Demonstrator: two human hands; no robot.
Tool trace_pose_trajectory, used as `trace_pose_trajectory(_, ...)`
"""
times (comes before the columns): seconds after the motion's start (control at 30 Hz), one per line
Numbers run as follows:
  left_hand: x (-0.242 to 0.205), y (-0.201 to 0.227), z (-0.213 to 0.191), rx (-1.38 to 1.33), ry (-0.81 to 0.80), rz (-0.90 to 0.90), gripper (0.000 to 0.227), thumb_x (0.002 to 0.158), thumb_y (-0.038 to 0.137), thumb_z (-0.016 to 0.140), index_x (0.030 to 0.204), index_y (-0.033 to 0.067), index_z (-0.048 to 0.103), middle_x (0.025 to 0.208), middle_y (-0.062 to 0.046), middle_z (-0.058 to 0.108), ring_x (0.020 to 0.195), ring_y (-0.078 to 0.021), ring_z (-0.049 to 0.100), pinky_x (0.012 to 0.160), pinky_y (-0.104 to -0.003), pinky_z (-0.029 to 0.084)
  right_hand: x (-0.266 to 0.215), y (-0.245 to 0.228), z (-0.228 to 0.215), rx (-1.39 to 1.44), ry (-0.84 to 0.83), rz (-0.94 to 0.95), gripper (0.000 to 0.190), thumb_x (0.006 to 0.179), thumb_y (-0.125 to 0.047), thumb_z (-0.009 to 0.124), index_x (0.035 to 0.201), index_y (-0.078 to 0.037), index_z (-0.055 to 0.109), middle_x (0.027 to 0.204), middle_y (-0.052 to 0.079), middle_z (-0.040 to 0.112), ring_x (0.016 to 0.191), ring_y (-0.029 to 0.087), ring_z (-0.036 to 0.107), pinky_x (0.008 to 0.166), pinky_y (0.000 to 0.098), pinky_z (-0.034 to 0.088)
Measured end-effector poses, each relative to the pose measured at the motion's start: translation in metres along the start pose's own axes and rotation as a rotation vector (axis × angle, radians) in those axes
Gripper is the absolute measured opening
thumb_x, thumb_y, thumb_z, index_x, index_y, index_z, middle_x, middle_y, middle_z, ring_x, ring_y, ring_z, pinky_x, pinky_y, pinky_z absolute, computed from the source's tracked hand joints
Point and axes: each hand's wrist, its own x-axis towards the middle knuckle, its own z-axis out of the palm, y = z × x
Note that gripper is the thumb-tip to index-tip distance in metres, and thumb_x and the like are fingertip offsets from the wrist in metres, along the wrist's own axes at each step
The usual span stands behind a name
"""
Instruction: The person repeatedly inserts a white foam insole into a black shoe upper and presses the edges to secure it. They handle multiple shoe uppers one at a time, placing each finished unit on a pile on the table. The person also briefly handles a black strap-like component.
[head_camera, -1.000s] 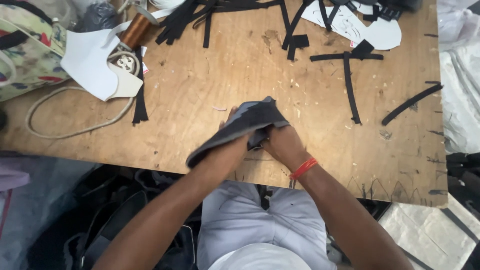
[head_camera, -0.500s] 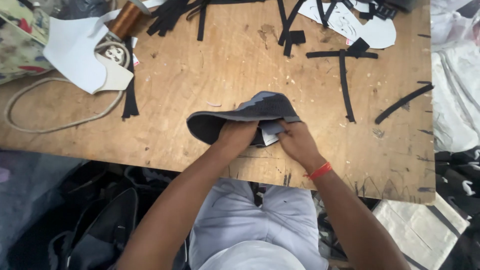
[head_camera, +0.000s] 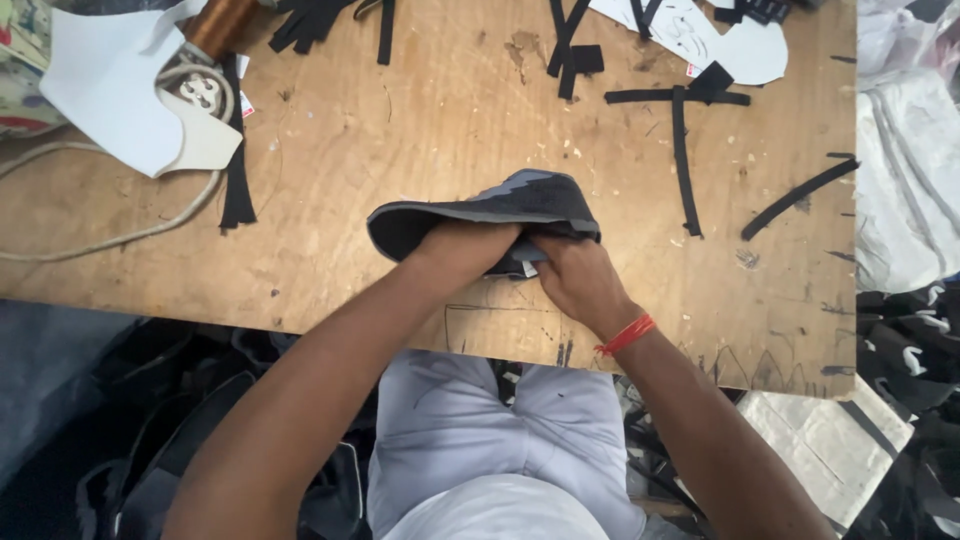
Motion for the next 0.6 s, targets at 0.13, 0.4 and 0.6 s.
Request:
trace_pose_trajectory(0.13,-0.006,-0.012,0.011,0.844,0.213,0.415,0.040,0.093,0.019,0.052,0.131,0.0085,0.059,0.132,-0.017,0.058,0.123,-0.0357,0.059,0.107,-0.050,0.047,0.003,0.005,-0.004,0.134,0.048,-0.062,0.023,0.089,-0.012,0.064,0.108,-0.001,0.071,0.095,0.024,0.071,0.089,0.045,0.068,0.074,0.0509,0.054)
trace_pose_trajectory(0.4,-0.010,0.014,-0.014,0.098,0.155,0.125,0.040,0.101,0.033,0.050,0.129,0.0057,0.059,0.128,-0.022,0.061,0.117,-0.0407,0.060,0.099,-0.049,0.049,0.008,-0.005,0.000,0.020,-0.021,0.003,0.021,0.090,-0.012,0.062,0.106,-0.002,0.072,0.091,0.023,0.071,0.087,0.044,0.067,0.075,0.0522,0.053)
trace_pose_trajectory(0.6,-0.020,0.024,-0.027,0.207,-0.037,0.009,0.037,0.105,0.031,0.043,0.127,0.0093,0.062,0.129,-0.020,0.067,0.122,-0.0377,0.063,0.105,-0.046,0.049,0.000,0.000,0.005,-0.085,-0.117,-0.027,0.026,0.092,-0.012,0.060,0.113,0.000,0.070,0.098,0.024,0.071,0.090,0.043,0.067,0.079,0.0520,0.053)
